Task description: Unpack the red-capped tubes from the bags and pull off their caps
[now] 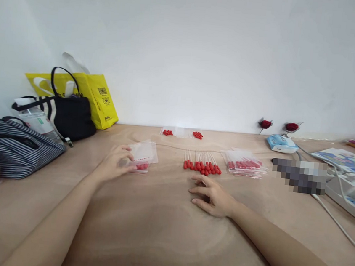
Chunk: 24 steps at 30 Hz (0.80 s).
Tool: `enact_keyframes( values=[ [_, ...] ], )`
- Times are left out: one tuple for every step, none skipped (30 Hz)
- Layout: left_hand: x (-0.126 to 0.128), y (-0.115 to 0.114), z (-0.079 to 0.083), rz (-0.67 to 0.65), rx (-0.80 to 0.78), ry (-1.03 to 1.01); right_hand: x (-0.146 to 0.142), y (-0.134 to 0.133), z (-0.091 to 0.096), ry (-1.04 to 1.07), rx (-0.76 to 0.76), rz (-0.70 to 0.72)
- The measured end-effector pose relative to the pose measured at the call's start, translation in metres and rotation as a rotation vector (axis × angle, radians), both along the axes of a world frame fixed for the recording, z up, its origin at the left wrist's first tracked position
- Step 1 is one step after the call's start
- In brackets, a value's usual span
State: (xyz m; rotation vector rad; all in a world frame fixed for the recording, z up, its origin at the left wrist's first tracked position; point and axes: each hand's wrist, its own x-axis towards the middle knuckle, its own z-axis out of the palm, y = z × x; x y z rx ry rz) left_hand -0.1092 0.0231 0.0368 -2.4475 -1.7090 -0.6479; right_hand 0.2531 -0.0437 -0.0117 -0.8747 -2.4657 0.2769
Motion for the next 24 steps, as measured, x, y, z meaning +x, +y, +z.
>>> enact_keyframes(
  values=[
    [0.001, -0.004, 0.002, -0.099, -0.037, 0.076, 0.0, 0.0, 0.0, 0.002, -0.004, -0.001],
    [0.001, -0.007, 0.004, -0.159, -0.049, 0.145, 0.0, 0.0, 0.0, 0.005, -0.009, -0.001],
    [0.001, -0.01, 0.005, -0.188, -0.035, 0.205, 0.0, 0.0, 0.0, 0.008, -0.012, 0.002],
    [0.001, -0.011, 0.005, -0.202, -0.003, 0.258, 0.0, 0.0, 0.0, 0.012, -0.013, 0.005],
    [0.0, -0.012, 0.004, -0.214, 0.032, 0.305, 0.0, 0.0, -0.001, 0.016, -0.014, 0.009],
    [0.0, -0.012, 0.004, -0.229, 0.061, 0.348, 0.0, 0.001, -0.001, 0.018, -0.014, 0.011],
    [0.0, -0.011, 0.003, -0.244, 0.084, 0.381, 0.0, 0.001, -0.001, 0.019, -0.015, 0.012],
    [-0.001, -0.009, 0.001, -0.256, 0.102, 0.403, 0.0, 0.001, -0.001, 0.019, -0.016, 0.012],
    [-0.001, -0.008, 0.0, -0.264, 0.118, 0.413, 0.0, 0.001, -0.002, 0.019, -0.018, 0.012],
    [0.0, -0.006, -0.001, -0.27, 0.127, 0.414, 0.0, 0.001, -0.002, 0.02, -0.019, 0.013],
    [0.0, -0.005, -0.002, -0.272, 0.131, 0.408, 0.0, 0.002, -0.002, 0.023, -0.019, 0.015],
    [0.001, -0.004, -0.003, -0.27, 0.129, 0.394, 0.0, 0.002, -0.002, 0.027, -0.017, 0.015],
    [0.002, -0.003, -0.003, -0.267, 0.12, 0.37, 0.0, 0.002, -0.002, 0.029, -0.015, 0.015],
    [0.003, -0.004, -0.003, -0.264, 0.103, 0.336, 0.0, 0.002, -0.003, 0.028, -0.014, 0.013],
    [0.005, -0.005, -0.003, -0.264, 0.078, 0.299, 0.0, 0.002, -0.002, 0.026, -0.014, 0.01],
    [0.006, -0.007, -0.002, -0.267, 0.043, 0.265, 0.0, 0.002, -0.002, 0.023, -0.014, 0.008],
    [0.006, -0.009, 0.0, -0.27, 0.003, 0.235, 0.0, 0.002, -0.002, 0.019, -0.016, 0.006],
    [0.007, -0.011, 0.001, -0.273, -0.038, 0.209, 0.0, 0.002, -0.002, 0.016, -0.018, 0.005],
    [0.008, -0.013, 0.002, -0.274, -0.072, 0.184, 0.0, 0.002, -0.002, 0.015, -0.019, 0.004],
    [0.009, -0.013, 0.003, -0.264, -0.087, 0.157, 0.0, 0.002, -0.002, 0.016, -0.019, 0.005],
    [0.011, -0.013, 0.004, -0.244, -0.08, 0.127, 0.0, 0.002, -0.002, 0.017, -0.018, 0.006],
    [0.014, -0.011, 0.004, -0.216, -0.055, 0.101, 0.0, 0.002, -0.002, 0.018, -0.016, 0.006],
    [0.018, -0.009, 0.004, -0.19, -0.026, 0.088, 0.0, 0.002, -0.002, 0.02, -0.014, 0.008],
    [0.023, -0.006, 0.004, -0.173, -0.004, 0.095, 0.0, 0.002, -0.002, 0.021, -0.012, 0.01]
  ],
)
